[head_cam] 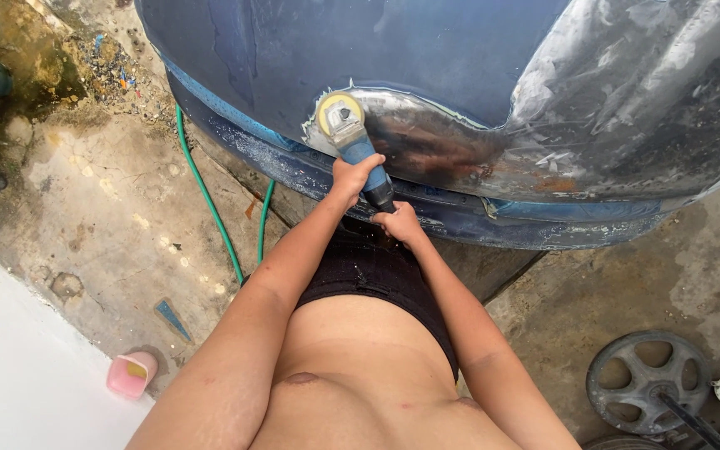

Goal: Using an angle grinder to sand down paint and body filler on a car hood to prepare it for painting.

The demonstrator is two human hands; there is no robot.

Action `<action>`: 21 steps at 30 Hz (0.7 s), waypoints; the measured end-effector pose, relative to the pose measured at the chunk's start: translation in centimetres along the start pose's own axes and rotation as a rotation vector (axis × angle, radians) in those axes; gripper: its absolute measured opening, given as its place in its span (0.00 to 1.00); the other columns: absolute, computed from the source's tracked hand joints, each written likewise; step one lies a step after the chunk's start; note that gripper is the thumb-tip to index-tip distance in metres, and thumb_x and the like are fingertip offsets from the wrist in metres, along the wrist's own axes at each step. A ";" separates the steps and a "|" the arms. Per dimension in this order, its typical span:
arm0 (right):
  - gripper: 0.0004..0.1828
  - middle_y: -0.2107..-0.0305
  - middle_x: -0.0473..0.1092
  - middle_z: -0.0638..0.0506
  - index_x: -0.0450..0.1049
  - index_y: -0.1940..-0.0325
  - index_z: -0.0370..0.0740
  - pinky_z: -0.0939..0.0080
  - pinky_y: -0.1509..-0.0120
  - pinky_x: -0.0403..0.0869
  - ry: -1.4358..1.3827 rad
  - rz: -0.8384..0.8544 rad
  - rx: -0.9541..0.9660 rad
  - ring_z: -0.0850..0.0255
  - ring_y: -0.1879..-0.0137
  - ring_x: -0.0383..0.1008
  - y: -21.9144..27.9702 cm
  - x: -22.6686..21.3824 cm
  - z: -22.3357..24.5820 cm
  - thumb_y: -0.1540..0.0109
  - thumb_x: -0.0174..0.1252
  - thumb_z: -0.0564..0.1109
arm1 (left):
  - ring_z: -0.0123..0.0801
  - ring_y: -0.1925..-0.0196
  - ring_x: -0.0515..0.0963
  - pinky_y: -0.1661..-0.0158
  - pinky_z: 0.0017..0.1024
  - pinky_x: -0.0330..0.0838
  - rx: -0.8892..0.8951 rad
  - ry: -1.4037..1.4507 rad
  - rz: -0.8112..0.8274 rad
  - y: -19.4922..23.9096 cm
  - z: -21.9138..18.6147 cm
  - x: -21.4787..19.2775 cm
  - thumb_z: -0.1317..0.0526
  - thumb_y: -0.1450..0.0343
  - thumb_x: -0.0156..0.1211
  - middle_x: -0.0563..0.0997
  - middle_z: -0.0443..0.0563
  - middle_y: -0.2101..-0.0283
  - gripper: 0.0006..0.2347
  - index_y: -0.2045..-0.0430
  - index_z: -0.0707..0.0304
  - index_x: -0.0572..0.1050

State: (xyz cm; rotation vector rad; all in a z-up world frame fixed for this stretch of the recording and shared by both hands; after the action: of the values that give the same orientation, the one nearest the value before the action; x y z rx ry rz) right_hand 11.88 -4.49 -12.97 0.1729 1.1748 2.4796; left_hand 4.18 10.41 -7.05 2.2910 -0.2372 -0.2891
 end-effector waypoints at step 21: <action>0.05 0.90 0.67 0.48 0.76 0.80 0.37 0.63 0.77 0.71 0.091 0.091 0.008 0.61 0.85 0.71 -0.2 2.7 1.7 0.53 0.66 0.40 | 0.64 0.31 0.67 0.41 0.60 0.66 -0.012 0.099 -0.098 -1.4 1.2 -3.9 0.57 0.47 0.86 0.68 0.75 0.39 0.46 0.38 0.79 0.63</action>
State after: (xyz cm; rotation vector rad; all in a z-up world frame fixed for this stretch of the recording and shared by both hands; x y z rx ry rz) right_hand 9.92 -2.08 -12.12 0.1188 1.2397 2.5869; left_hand 0.24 11.46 -8.37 2.3013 -0.0722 -0.2252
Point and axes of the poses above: each hand's wrist, its own y-axis away from the middle knuckle, its own x-axis out of the palm, z = x × y, the point moved 9 cm from there along -y, towards the middle knuckle
